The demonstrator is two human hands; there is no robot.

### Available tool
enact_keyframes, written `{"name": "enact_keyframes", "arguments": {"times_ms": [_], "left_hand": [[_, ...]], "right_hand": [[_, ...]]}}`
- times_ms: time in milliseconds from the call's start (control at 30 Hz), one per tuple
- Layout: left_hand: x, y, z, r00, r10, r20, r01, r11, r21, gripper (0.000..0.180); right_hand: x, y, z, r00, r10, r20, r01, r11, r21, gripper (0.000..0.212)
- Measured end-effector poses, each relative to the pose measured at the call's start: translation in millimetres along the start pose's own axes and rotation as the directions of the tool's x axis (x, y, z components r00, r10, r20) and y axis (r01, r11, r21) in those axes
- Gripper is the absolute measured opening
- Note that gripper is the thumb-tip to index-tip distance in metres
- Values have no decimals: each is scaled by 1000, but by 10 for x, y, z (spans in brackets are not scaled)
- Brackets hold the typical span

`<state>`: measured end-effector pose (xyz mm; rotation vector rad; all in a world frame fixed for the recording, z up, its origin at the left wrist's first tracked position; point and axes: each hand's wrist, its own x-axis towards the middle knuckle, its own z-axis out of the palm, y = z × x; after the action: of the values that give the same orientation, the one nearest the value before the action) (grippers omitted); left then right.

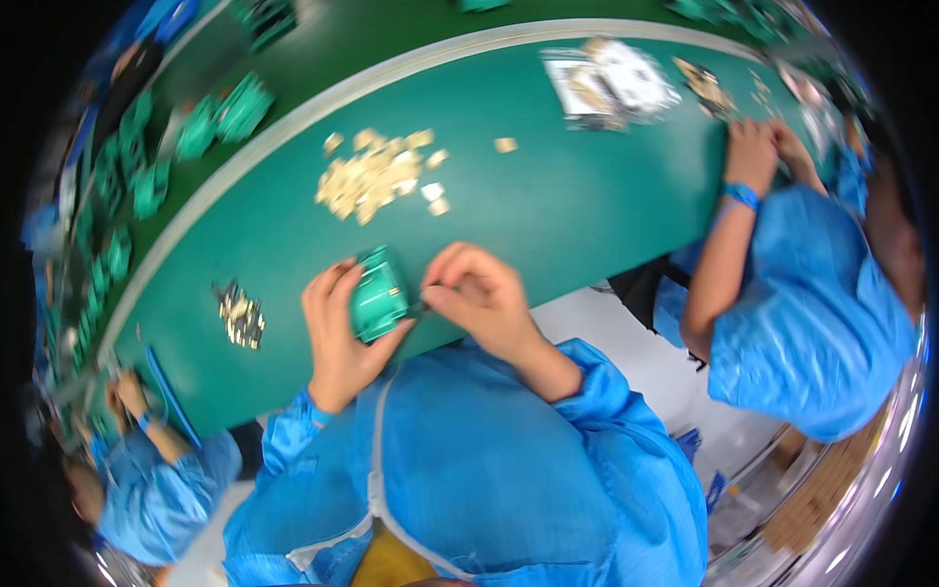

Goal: The person assembles small electronic components by hand, attaching electronic chips and adhesive strips to green plastic housings and PCB boards.

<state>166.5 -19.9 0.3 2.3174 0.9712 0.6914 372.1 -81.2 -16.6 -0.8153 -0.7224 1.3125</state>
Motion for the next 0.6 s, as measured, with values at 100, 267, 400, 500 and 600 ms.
{"name": "enact_keyframes", "arguments": {"times_ms": [100,267,400,500,600], "left_hand": [[-4,9,35,1000,-18,16,17,998,59,84],[-16,102,70,998,-57,-31,61,984,166,82],[-33,132,117,995,-80,-52,89,975,204,79],[-60,139,138,995,-51,-80,68,971,229,76],[-54,139,157,992,-27,-127,57,970,235,81]], "right_hand": [[20,39,-14,996,-77,-34,77,997,-4,14],[-18,44,-78,992,-69,107,78,994,-81,13],[-47,41,-57,995,-39,92,61,965,-255,17],[-44,60,-59,993,-73,95,95,961,-259,19],[-20,124,-82,988,-100,116,126,962,-243,17]]}}
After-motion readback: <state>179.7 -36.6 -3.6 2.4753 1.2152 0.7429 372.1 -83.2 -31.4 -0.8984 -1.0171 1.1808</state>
